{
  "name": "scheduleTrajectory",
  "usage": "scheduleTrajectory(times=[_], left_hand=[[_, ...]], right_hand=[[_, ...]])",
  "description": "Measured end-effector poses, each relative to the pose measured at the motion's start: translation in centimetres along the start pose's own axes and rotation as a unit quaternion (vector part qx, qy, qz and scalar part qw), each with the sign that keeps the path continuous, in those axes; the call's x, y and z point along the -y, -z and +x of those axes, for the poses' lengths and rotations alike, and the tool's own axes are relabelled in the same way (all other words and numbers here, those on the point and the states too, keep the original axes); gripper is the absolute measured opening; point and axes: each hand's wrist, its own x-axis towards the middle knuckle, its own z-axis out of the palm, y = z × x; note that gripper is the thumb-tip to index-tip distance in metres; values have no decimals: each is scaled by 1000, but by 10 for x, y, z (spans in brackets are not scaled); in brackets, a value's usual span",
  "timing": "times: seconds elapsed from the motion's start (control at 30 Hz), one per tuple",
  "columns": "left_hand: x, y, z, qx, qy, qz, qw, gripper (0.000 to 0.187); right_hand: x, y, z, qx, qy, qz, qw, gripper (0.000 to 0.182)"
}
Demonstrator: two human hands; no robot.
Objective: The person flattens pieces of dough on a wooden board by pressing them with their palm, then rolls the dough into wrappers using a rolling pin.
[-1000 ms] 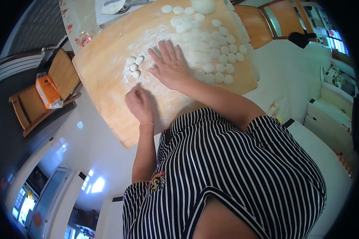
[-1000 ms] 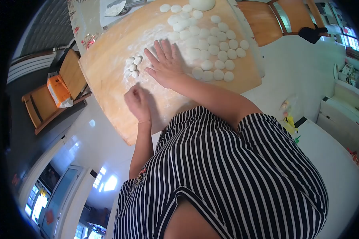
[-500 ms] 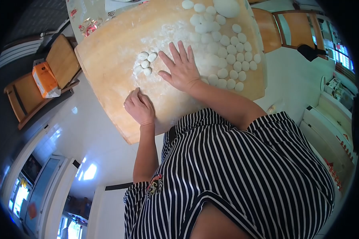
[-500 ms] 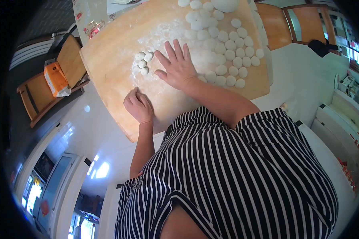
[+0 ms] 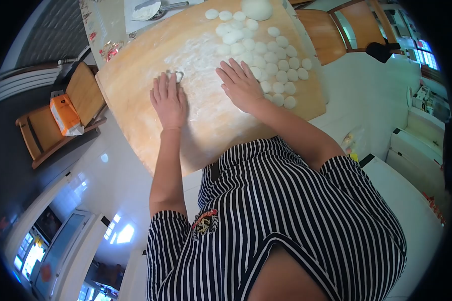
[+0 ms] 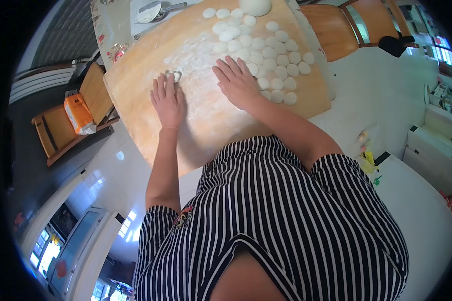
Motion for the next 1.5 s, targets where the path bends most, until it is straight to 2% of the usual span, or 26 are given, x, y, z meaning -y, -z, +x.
scheduleTrajectory(times=[0.1,0.17,0.23,0.27,0.33,0.43,0.57,0.63,0.67,0.73,0.77,0.83,0.87,0.9,0.97,1.03,1.1,1.17,1.23,1.27,1.3,1.37,1.43,1.47,1.5], left_hand=[[21,-1,20,27,5,60,998,52],[28,-2,28,12,6,42,999,54],[21,9,42,-26,-32,-14,999,56],[15,16,46,-25,-34,-13,999,56],[-1,28,50,65,-86,-37,993,52],[-4,12,54,79,-83,-33,993,48],[-5,-3,62,65,-86,-76,991,43],[-3,-4,72,70,-162,-163,971,39],[-2,-7,78,72,-162,-164,970,39],[-14,2,99,171,-49,-233,956,34],[-16,-3,107,174,-49,-235,955,34],[-18,-21,126,63,65,-224,970,33],[-21,-29,130,45,98,-230,967,33],[-25,-34,129,46,98,-233,966,33],[-37,-44,122,-15,41,-165,985,32],[-60,-40,102,-19,42,-182,982,30],[-78,-40,71,-42,-87,-168,981,29],[-102,-25,35,24,-111,-181,977,30],[-108,-16,10,77,-67,-207,973,36],[-107,-13,4,87,-52,-234,967,48],[-106,-6,-1,87,-48,-234,967,48],[-103,9,-7,-14,18,-243,970,58],[-77,20,-23,-15,89,-219,972,54],[-59,22,-30,-17,100,-197,975,53],[-42,23,-39,-18,111,-174,978,53]], right_hand=[[-13,3,-22,-14,11,43,999,53],[-20,0,-33,-26,25,56,998,55],[-22,-1,-38,-71,33,169,982,58],[-22,-1,-39,-72,31,170,982,58],[-21,7,-41,-98,18,226,969,57],[-18,14,-41,-132,-3,264,956,54],[-20,36,-44,-132,-43,308,941,50],[-23,43,-46,-167,-75,344,921,47],[-26,47,-47,-166,-77,344,921,47],[-30,51,-50,-165,-126,323,923,43],[-32,52,-51,-163,-130,322,924,43],[-37,51,-52,-186,-140,314,921,41],[-38,51,-52,-185,-143,311,921,41],[-39,50,-52,-194,-147,315,918,40],[-39,49,-51,-200,-151,319,914,39],[-38,51,-49,-196,-175,330,906,37],[-36,51,-45,-185,-179,349,901,37],[-34,47,-39,-174,-181,367,896,36],[-31,39,-30,-166,-167,371,898,33],[-28,36,-25,-164,-166,372,898,33],[-24,37,-17,-158,-182,387,890,32],[-17,36,2,-147,-193,401,883,32],[-9,30,26,-125,-185,296,929,41],[-5,28,38,-84,-156,254,951,50],[3,24,47,-82,-154,256,951,50]])
